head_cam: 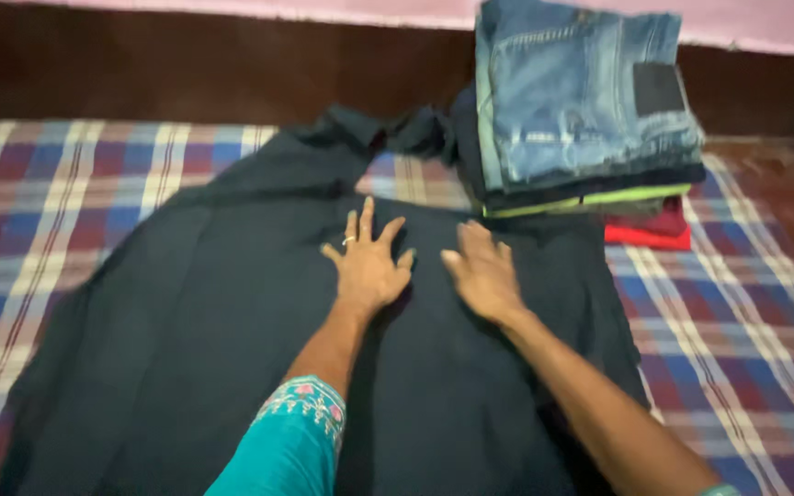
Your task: The person unfolds and then smooths a dark long-sleeved shirt on a bed, spreading out the sleeves and body before beginning to fold one side.
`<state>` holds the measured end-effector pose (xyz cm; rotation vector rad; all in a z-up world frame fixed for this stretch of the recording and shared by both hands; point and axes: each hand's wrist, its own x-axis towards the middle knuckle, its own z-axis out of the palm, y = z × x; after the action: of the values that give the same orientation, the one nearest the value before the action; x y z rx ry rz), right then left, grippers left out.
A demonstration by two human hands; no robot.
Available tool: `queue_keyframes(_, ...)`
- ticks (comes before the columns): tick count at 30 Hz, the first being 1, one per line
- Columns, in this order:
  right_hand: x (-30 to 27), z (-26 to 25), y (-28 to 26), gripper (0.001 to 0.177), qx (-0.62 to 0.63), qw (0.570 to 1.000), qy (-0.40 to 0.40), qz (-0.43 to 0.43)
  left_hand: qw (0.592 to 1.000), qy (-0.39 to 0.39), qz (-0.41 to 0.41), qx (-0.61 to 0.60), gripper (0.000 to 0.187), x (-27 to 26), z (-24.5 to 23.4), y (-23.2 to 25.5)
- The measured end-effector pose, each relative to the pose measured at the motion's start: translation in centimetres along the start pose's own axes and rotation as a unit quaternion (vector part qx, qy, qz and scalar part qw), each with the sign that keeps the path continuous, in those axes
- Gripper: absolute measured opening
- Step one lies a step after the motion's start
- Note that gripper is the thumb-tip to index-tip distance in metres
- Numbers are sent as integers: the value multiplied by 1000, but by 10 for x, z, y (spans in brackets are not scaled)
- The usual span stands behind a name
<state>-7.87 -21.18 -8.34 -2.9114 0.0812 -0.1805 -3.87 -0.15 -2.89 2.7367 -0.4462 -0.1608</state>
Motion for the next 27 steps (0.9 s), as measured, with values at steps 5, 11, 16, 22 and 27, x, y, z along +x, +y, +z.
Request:
queue_keyframes(5,-34,9,-41,63,18,960,32,-279,966,232,108,22,54,-36,65,-38)
queue_keyframes(11,-43,-42,86,66,-34,988,35,-144,981,176,87,0,53,-33,52,-54)
queue_keyframes(16,-41,-23,93,67,-84,995,31,-44,974,209,71,49,54,-31,59,-43)
queue_keyframes(22,-49,-1,-32,62,-73,992,-91,43,983,175,-36,-34,48,-68,81,25)
queue_keyframes(27,-66,5,-14,73,-58,993,0,-104,974,213,74,-14,52,-102,60,-20)
